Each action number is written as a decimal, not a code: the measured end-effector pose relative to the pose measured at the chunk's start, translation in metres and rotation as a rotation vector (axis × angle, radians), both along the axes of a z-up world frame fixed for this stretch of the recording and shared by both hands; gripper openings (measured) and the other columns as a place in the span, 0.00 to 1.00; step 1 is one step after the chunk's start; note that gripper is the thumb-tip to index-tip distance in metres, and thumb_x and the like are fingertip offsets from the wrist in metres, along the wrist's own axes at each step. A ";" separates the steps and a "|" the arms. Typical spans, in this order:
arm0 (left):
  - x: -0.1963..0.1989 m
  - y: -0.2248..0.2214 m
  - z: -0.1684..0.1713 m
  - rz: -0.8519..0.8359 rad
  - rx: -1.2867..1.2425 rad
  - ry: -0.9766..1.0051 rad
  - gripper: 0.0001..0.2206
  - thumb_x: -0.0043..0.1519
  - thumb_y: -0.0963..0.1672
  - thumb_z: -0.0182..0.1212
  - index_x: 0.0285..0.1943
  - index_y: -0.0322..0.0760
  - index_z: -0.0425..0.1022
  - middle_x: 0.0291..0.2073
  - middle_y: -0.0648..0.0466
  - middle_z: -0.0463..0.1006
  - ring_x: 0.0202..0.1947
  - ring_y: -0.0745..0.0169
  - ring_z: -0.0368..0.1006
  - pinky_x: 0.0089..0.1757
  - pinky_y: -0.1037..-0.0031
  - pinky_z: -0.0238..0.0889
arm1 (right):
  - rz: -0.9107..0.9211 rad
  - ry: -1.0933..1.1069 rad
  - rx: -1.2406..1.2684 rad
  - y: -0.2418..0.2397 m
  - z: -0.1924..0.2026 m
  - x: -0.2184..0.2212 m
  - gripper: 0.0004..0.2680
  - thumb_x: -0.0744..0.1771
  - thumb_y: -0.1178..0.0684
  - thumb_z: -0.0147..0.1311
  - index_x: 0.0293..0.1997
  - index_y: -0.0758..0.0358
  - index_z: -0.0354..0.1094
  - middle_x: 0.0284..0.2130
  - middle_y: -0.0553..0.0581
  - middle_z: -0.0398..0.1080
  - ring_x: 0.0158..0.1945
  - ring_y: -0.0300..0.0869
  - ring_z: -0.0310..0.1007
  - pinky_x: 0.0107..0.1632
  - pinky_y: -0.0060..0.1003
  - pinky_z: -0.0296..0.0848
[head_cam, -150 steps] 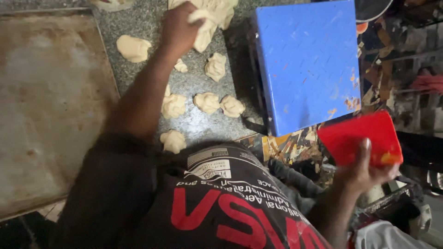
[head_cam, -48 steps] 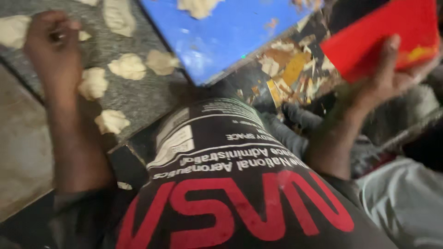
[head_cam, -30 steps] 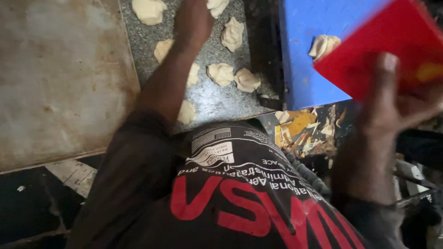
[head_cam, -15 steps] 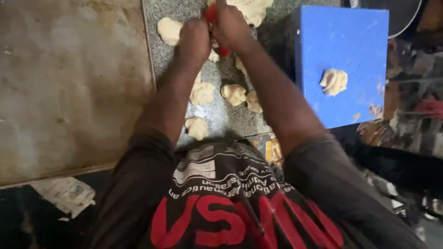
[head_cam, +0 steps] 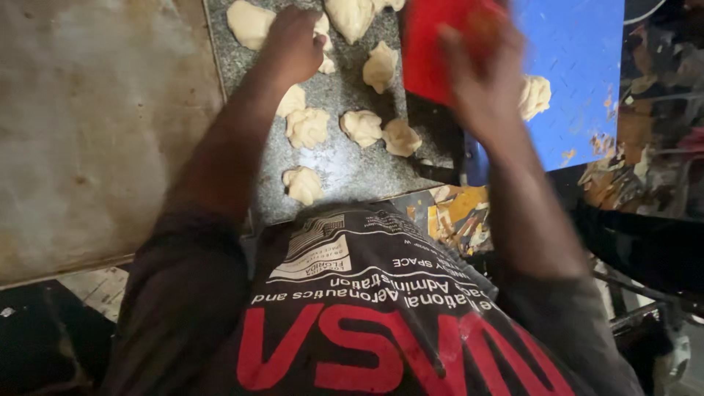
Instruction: The person portions dough pieces using a red scraper and shapes them into small balls by hand on a countertop, placing the shaped pieces onto a metal baking tray.
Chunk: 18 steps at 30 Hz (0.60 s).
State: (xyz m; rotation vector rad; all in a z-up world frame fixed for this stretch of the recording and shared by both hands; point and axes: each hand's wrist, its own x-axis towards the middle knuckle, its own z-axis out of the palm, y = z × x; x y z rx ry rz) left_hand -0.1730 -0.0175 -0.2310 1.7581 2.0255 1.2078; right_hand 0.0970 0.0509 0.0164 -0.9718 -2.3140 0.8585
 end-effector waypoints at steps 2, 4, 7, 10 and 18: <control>0.009 -0.011 0.017 -0.015 0.021 0.049 0.28 0.58 0.48 0.76 0.61 0.24 0.70 0.49 0.31 0.73 0.52 0.28 0.67 0.53 0.47 0.59 | -0.001 0.386 -0.230 -0.029 0.031 0.075 0.09 0.76 0.62 0.58 0.61 0.63 0.61 0.48 0.55 0.72 0.50 0.38 0.75 0.53 0.34 0.80; 0.019 -0.016 0.036 0.011 0.007 0.050 0.33 0.56 0.49 0.79 0.61 0.23 0.68 0.49 0.30 0.72 0.51 0.27 0.66 0.51 0.45 0.59 | -0.240 0.568 -0.090 -0.044 0.036 0.132 0.15 0.68 0.66 0.61 0.58 0.65 0.60 0.48 0.57 0.71 0.52 0.40 0.75 0.56 0.36 0.80; 0.035 -0.016 0.047 0.122 -0.055 0.034 0.30 0.58 0.48 0.79 0.62 0.28 0.69 0.49 0.34 0.72 0.53 0.29 0.68 0.51 0.47 0.60 | -0.272 0.622 -0.012 -0.048 0.021 0.215 0.10 0.74 0.66 0.62 0.59 0.69 0.62 0.49 0.59 0.70 0.47 0.41 0.71 0.54 0.36 0.76; 0.047 0.002 0.029 0.210 -0.069 0.116 0.23 0.57 0.44 0.76 0.59 0.30 0.73 0.48 0.33 0.74 0.51 0.29 0.69 0.49 0.48 0.62 | -0.402 0.675 0.025 -0.050 0.001 0.283 0.11 0.74 0.65 0.63 0.59 0.69 0.62 0.50 0.58 0.68 0.50 0.40 0.68 0.57 0.35 0.70; 0.072 0.022 0.063 0.356 0.470 -0.443 0.16 0.72 0.35 0.59 0.69 0.29 0.70 0.46 0.48 0.74 0.43 0.53 0.70 0.48 0.62 0.69 | -0.525 0.606 0.195 -0.042 -0.014 0.400 0.10 0.74 0.61 0.63 0.56 0.68 0.61 0.46 0.56 0.67 0.46 0.38 0.65 0.52 0.33 0.67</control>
